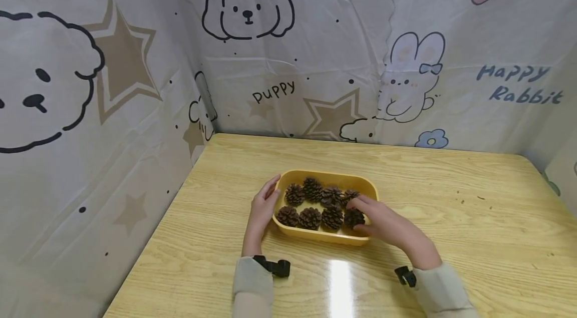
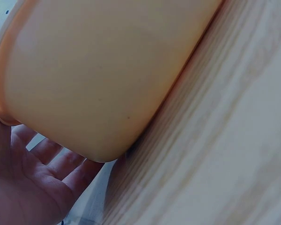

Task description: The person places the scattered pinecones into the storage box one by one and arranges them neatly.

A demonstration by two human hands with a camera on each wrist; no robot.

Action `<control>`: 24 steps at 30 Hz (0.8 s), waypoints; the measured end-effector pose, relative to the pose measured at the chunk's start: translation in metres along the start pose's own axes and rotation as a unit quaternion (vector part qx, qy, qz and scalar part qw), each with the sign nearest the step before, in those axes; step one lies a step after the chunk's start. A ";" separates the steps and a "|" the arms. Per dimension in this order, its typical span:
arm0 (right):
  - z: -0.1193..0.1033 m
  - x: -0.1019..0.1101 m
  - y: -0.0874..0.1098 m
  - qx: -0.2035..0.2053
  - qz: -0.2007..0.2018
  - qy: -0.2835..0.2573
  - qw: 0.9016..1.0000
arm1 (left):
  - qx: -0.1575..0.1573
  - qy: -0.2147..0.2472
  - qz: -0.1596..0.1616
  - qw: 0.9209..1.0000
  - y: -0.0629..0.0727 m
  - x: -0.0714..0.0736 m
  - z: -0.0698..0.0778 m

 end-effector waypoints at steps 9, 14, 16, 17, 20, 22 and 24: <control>-0.001 -0.007 -0.004 -0.006 -0.025 -0.004 1.000 | 0.001 0.003 0.002 1.000 -0.001 -0.002 0.000; 0.000 -0.008 -0.005 -0.013 -0.028 -0.005 1.000 | 0.005 0.009 -0.004 1.000 0.000 -0.001 0.003; -0.001 -0.008 -0.006 -0.012 -0.026 -0.004 1.000 | 0.007 0.010 -0.008 1.000 0.004 0.000 0.009; -0.001 -0.008 -0.006 -0.011 -0.025 -0.003 1.000 | 0.007 0.007 -0.010 1.000 0.006 0.001 0.014; -0.002 -0.007 -0.006 -0.005 -0.021 -0.001 1.000 | 0.005 -0.001 -0.013 1.000 0.013 0.003 0.028; -0.002 -0.006 -0.006 -0.007 -0.018 -0.003 1.000 | 0.007 -0.003 -0.015 1.000 0.017 0.005 0.034; -0.002 -0.006 -0.005 -0.012 -0.020 -0.007 1.000 | 0.009 -0.001 -0.017 1.000 0.017 0.004 0.034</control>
Point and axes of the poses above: each hand's wrist, its own y-axis away from the middle knuckle, its own x-axis out of the back of the hand, z = x × y, the point moved 10 cm from there along -y, towards the middle knuckle, and after that the axes turned 9 degrees about -y, right-handed, at the moved point
